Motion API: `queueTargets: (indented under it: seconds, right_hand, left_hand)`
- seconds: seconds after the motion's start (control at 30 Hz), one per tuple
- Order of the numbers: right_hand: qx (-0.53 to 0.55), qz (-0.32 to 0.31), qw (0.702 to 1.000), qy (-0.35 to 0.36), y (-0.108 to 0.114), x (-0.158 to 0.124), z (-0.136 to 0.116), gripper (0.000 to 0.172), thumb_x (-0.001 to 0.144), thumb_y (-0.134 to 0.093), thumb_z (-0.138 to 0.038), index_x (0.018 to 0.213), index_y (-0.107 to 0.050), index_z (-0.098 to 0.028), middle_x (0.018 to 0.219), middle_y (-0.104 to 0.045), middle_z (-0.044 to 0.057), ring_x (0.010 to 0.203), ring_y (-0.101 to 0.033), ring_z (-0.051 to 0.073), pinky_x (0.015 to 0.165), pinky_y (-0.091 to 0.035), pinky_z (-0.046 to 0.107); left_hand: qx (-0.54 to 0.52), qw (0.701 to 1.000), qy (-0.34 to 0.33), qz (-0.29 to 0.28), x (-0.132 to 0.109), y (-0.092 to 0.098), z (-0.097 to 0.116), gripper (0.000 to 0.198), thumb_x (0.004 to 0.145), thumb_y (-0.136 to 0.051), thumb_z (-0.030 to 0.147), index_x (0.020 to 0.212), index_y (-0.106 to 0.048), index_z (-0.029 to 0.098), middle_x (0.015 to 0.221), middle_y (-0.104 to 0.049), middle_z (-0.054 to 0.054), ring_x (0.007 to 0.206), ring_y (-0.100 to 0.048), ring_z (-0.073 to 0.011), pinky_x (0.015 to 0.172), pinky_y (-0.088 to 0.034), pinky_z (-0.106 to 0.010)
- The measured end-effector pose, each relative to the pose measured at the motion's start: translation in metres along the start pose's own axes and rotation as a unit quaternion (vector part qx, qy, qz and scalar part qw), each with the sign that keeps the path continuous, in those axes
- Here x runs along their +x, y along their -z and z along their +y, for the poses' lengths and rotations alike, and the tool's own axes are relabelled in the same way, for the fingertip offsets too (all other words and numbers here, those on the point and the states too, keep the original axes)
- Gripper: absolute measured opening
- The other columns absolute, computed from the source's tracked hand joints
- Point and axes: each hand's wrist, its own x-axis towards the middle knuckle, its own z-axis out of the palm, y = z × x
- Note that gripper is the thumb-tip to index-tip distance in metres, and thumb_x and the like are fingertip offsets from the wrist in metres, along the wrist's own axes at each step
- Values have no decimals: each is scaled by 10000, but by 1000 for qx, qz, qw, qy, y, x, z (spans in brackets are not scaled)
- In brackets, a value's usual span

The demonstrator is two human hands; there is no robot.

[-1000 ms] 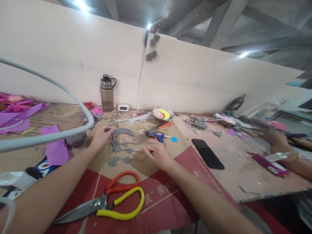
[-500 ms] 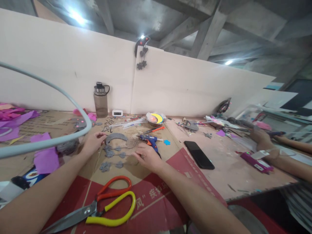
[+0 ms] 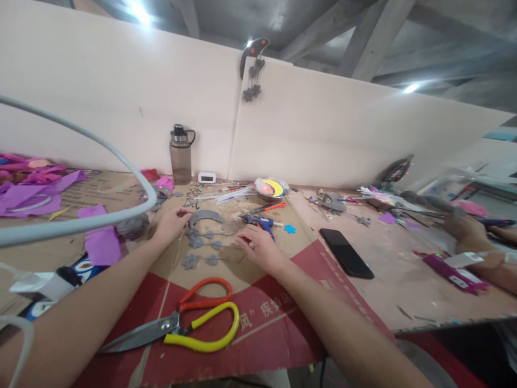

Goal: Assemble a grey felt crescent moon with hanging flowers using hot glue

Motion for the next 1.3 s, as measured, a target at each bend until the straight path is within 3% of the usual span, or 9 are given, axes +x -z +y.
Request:
queueTargets:
  seconds: [0.17, 0.3, 0.53, 0.93, 1.1, 1.3]
  right_hand:
    - [-13, 95, 995, -30, 20, 3, 2, 180, 914, -479, -299, 889, -628, -202, 844, -654, 62, 799, -591, 181, 743, -460, 312]
    - [-14, 193, 975, -107, 38, 3, 14, 226, 905, -473, -348, 997, -622, -205, 926, -666, 65, 791, -604, 184, 734, -478, 324]
    - [-15, 267, 950, -164, 58, 3, 32, 215, 873, -512, -339, 951, -628, -174, 861, -654, 56, 692, -568, 152, 659, -458, 292]
    - [-13, 212, 962, -171, 42, 3, 33, 210, 866, -504, -345, 912, -634, -187, 785, -652, 48, 668, -574, 164, 627, -448, 292]
    - [-38, 192, 970, -143, 38, 3, 30, 223, 881, -479, -355, 896, -625, -187, 838, -664, 61, 744, -597, 181, 675, -459, 306]
    - [-18, 165, 975, -148, 33, 2, 29, 237, 884, -467, -366, 894, -625, -189, 861, -676, 65, 787, -619, 193, 712, -476, 318]
  left_hand:
    - [-12, 1000, 3, -2, -2, -2, 0, 121, 684, -651, 234, 788, -670, 173, 520, -584, 32, 460, -491, -111, 461, -368, -216]
    - [-19, 1000, -3, -7, -3, -3, 0, 121, 687, -651, 238, 790, -659, 175, 513, -568, 38, 454, -478, -109, 470, -365, -220]
    - [-36, 999, -3, -9, -1, -3, -2, 123, 682, -656, 237, 786, -662, 172, 508, -574, 36, 434, -458, -103, 456, -342, -216]
    - [-87, 996, 16, 29, -5, 1, 6, 153, 687, -647, 244, 818, -663, 166, 522, -566, 40, 415, -417, -91, 425, -303, -209]
    - [-14, 1000, 0, 19, -4, 2, 2, 159, 740, -599, 280, 841, -656, 170, 572, -590, 27, 448, -460, -105, 461, -353, -224]
    - [106, 993, -36, 24, 2, -6, 0, 213, 698, -686, 337, 801, -648, 154, 705, -668, -36, 660, -605, -173, 620, -443, -261]
